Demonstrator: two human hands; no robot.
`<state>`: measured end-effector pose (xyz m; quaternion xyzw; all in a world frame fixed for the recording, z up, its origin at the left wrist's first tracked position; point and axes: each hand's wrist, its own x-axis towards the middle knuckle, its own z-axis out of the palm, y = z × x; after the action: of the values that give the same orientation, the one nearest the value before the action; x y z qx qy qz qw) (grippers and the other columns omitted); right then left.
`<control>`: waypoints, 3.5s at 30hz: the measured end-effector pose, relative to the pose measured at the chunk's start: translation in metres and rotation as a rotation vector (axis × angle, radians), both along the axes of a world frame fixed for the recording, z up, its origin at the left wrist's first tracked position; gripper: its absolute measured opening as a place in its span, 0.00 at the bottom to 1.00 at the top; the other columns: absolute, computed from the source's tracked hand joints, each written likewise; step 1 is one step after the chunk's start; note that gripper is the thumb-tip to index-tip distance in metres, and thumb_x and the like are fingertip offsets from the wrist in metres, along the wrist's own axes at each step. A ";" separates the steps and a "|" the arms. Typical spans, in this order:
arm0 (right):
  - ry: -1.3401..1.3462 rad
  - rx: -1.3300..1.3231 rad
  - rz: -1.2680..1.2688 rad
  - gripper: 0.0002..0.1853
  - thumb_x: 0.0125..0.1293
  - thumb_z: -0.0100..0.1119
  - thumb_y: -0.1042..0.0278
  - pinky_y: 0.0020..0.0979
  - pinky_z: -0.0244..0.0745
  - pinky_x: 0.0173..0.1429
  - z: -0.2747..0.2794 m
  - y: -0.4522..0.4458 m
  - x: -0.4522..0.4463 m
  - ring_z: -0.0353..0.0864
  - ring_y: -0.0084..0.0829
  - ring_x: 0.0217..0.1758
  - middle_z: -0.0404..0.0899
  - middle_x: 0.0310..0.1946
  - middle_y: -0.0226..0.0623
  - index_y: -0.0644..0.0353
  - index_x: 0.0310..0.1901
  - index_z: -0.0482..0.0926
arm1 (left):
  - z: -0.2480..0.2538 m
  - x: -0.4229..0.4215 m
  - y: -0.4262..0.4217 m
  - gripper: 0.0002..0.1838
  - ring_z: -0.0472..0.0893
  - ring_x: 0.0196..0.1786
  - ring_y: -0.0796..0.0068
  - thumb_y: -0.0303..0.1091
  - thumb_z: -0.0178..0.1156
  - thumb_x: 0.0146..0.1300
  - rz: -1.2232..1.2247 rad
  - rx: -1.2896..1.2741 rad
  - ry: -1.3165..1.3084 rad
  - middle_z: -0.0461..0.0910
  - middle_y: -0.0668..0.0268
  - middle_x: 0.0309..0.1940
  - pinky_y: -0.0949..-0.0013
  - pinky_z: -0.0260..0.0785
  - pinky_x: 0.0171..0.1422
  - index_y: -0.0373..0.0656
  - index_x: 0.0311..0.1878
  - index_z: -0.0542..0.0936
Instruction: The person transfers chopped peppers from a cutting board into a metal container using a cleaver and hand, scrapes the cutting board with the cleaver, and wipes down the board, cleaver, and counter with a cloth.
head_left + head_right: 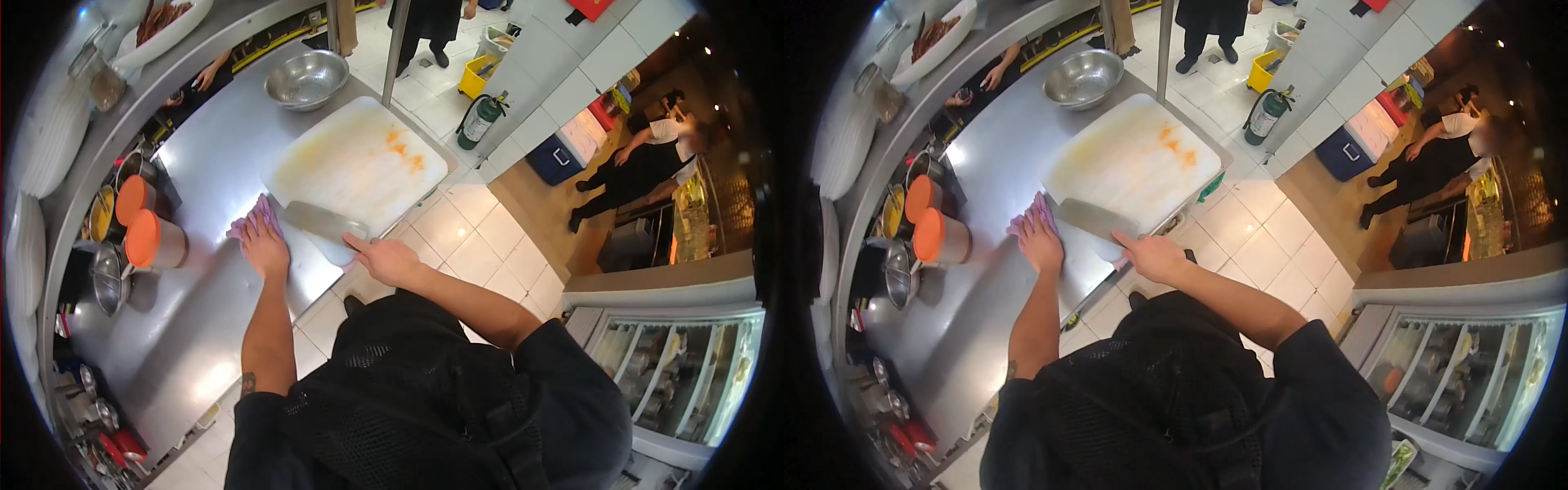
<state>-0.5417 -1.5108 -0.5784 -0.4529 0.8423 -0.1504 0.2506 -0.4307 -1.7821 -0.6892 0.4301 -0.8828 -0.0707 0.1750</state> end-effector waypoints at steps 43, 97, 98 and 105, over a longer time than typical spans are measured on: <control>-0.058 -0.171 -0.289 0.26 0.77 0.49 0.53 0.51 0.79 0.54 -0.043 0.023 -0.072 0.85 0.58 0.49 0.85 0.45 0.58 0.51 0.73 0.70 | -0.005 0.002 -0.006 0.26 0.59 0.81 0.51 0.43 0.44 0.79 -0.012 -0.005 -0.013 0.64 0.58 0.79 0.47 0.50 0.82 0.50 0.77 0.69; -0.105 -0.041 -0.096 0.27 0.78 0.50 0.54 0.58 0.77 0.48 -0.028 0.066 -0.073 0.84 0.61 0.44 0.84 0.41 0.59 0.51 0.74 0.61 | -0.024 -0.107 -0.061 0.34 0.55 0.83 0.49 0.53 0.41 0.80 0.143 0.184 0.035 0.61 0.54 0.80 0.47 0.45 0.84 0.41 0.79 0.62; -0.010 -0.100 -0.175 0.27 0.78 0.50 0.53 0.58 0.78 0.48 -0.034 0.082 -0.086 0.84 0.61 0.43 0.84 0.40 0.59 0.49 0.74 0.62 | -0.024 -0.108 -0.061 0.34 0.55 0.83 0.49 0.53 0.41 0.80 0.142 0.172 0.025 0.60 0.54 0.80 0.47 0.45 0.84 0.41 0.79 0.61; -0.042 0.045 -0.124 0.31 0.77 0.49 0.51 0.57 0.79 0.48 -0.013 0.103 -0.060 0.86 0.59 0.41 0.85 0.38 0.59 0.44 0.78 0.60 | -0.010 -0.112 -0.055 0.34 0.52 0.84 0.51 0.53 0.40 0.81 0.172 0.243 0.022 0.58 0.54 0.81 0.49 0.42 0.86 0.40 0.80 0.60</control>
<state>-0.6019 -1.4076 -0.5918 -0.3908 0.8665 -0.1561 0.2685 -0.5425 -1.8373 -0.6996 0.5215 -0.8256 -0.1667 0.1368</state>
